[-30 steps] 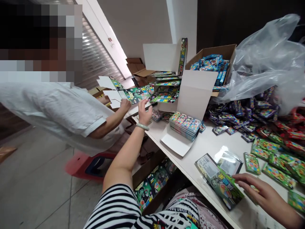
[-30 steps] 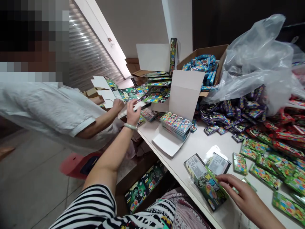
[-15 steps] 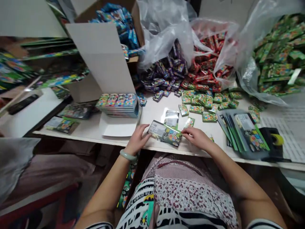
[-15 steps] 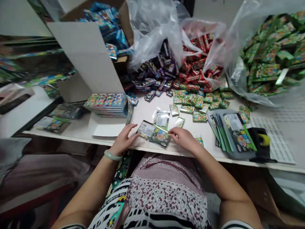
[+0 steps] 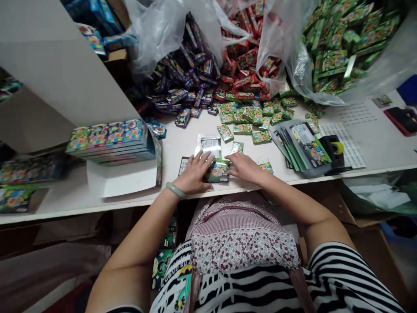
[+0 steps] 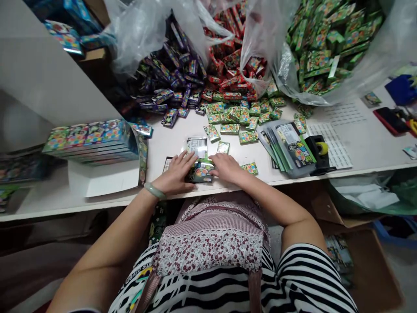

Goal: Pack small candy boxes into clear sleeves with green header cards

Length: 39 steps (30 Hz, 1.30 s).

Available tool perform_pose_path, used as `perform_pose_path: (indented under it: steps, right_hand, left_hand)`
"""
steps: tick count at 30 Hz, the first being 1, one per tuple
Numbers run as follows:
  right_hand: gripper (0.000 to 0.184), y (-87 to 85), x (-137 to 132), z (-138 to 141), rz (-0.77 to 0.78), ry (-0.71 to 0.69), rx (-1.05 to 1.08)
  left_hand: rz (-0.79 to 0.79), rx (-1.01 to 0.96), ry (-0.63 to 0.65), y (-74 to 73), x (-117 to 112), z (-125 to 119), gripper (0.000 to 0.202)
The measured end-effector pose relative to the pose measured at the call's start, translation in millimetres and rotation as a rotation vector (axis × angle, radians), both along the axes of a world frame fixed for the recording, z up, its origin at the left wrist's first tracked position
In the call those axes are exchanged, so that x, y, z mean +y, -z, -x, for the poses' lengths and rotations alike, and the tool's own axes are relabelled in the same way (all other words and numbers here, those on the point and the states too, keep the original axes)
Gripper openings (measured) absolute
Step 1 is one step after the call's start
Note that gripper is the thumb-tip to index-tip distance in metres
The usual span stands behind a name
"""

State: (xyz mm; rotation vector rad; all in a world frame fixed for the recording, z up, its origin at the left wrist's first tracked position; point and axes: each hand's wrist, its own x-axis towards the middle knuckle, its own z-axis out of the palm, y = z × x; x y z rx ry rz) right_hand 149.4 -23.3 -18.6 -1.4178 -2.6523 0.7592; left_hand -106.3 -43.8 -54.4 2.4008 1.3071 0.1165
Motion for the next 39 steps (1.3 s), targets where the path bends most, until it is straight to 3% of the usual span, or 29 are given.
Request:
perform_pose_path:
  steps: [3,7,9,12,14,17,23,26,28,32,35,39]
  right_hand:
    - [0.031,-10.5,19,-26,0.125,-0.034,0.044]
    - [0.026,-9.4,46,-56,0.018,0.234,0.004]
    - [0.035,-1.6,56,-53,-0.049,0.235,-0.012]
    - [0.072,11.1,66,-34,-0.061,0.195,-0.063]
    - [0.079,17.1,69,-22,-0.021,0.2,-0.112]
    - [0.066,24.3,72,-18,0.048,0.265,-0.05]
    - [0.031,37.4,83,-34,0.229,0.497,0.313]
    - [0.027,30.3,84,-43,0.206,0.497,0.329]
    - [0.028,19.7,83,-47,0.094,0.477,0.297]
    - [0.03,2.0,83,-40,-0.163,0.412,-0.001]
    - [0.038,1.3,88,-27,-0.071,0.336,-0.145]
    - [0.049,5.0,93,-22,0.033,0.217,-0.128]
  left_hand:
    - [-0.003,0.026,0.028,1.7,4,-7,0.098]
    - [-0.113,-0.012,-0.017,2.7,3,-3,0.092]
    - [-0.12,-0.012,-0.047,2.2,2,0,0.091]
    - [-0.102,0.007,-0.072,2.2,1,1,0.087]
    - [-0.096,0.015,-0.079,2.7,0,1,0.087]
    - [-0.097,0.005,-0.106,3.8,-1,5,0.088]
    - [-0.113,-0.039,-0.127,5.5,2,15,0.089]
    - [-0.109,-0.045,-0.134,6.3,5,17,0.089]
    - [-0.103,-0.066,-0.15,6.2,6,17,0.089]
    - [-0.07,-0.231,-0.186,-0.1,7,13,0.09]
    - [-0.023,-0.42,-0.187,-9.6,8,11,0.088]
    - [0.054,-0.703,-0.178,-17.1,10,18,0.089]
